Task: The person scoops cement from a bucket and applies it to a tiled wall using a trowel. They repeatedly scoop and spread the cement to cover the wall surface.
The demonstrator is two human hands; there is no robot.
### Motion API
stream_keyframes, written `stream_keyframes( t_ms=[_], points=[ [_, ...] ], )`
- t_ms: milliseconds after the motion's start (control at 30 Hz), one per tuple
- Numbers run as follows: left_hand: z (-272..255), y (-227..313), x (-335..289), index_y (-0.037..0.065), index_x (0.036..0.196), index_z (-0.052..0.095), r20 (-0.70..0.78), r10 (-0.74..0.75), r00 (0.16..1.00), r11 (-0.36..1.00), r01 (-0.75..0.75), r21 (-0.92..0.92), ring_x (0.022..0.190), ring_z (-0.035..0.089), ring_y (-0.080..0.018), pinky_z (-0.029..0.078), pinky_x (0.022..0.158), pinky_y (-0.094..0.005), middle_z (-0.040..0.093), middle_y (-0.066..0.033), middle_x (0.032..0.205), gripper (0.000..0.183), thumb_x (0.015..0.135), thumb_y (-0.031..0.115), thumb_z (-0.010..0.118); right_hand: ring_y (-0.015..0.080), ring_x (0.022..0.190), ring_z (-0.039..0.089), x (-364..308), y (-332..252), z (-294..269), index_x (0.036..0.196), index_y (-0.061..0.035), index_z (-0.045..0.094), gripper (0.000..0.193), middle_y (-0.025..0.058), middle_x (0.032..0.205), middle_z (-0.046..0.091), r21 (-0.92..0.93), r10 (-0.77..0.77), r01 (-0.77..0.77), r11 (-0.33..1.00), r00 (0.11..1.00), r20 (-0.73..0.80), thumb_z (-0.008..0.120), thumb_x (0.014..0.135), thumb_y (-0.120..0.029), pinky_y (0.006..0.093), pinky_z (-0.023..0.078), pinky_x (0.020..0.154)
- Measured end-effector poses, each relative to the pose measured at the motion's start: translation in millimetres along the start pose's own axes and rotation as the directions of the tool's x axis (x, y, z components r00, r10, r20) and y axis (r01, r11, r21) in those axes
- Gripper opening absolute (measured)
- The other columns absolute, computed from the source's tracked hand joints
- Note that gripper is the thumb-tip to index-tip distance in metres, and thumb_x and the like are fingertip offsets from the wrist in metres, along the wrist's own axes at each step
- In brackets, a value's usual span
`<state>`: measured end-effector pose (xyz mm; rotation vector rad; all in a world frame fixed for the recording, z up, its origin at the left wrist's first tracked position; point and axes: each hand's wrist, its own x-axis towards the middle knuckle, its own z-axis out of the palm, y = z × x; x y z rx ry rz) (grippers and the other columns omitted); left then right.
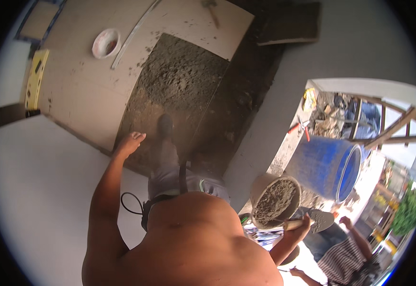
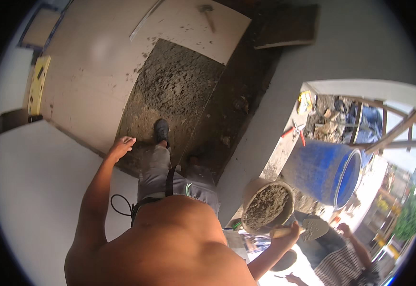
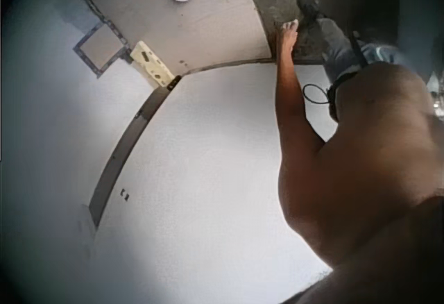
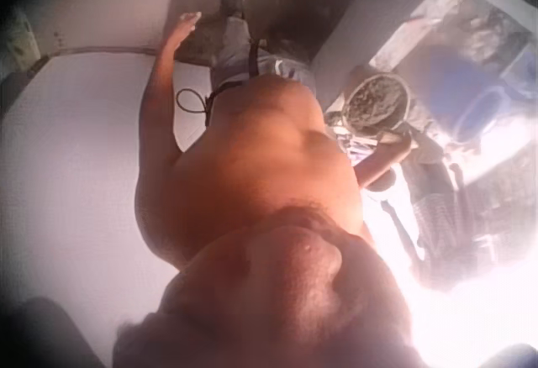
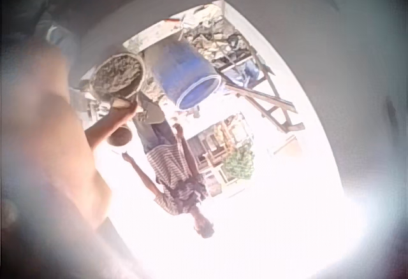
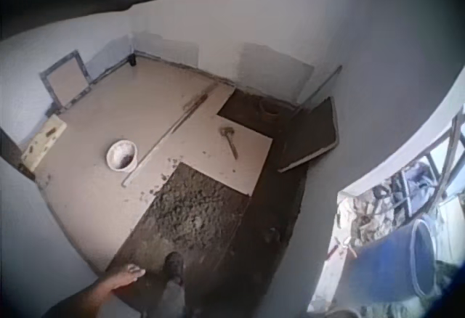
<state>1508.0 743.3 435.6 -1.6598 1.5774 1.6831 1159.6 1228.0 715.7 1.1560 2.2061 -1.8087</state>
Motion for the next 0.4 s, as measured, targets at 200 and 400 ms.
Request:
stream_keyframes(
  t_ms=[200,400],
  points=[
    [24,3,56,-0.001,0.105,0.066,0.304,0.304,0.903,0.832,-0.407,0.377,0.090,0.065,-0.0215,0.049,0.079,-0.0345,0.067,-0.0151,0.097,0.055,0.093,0.052,0.056,0.0183,0.043,0.040,-124,-15,63,0.058,-0.0139,0.047,0.034,0.0012,0.050,0.043,0.020,0.026,-0.028,0.999,0.996,0.088,0.063,0.084,-0.026,0.0429,0.047,0.057],
    [154,76,81,-0.002,0.144,0.039,0.777,0.005,0.630,0.972,0.180,-0.152,0.125,0.051,-0.0313,0.039,0.105,-0.0480,0.049,-0.0232,0.137,0.088,0.093,0.071,0.039,0.0146,0.054,0.031,-200,-31,77,0.063,-0.0117,0.047,0.032,-0.0009,0.057,0.032,0.032,0.127,-0.169,0.985,0.840,0.528,0.058,0.089,-0.027,0.0361,0.036,0.058]
  ],
)
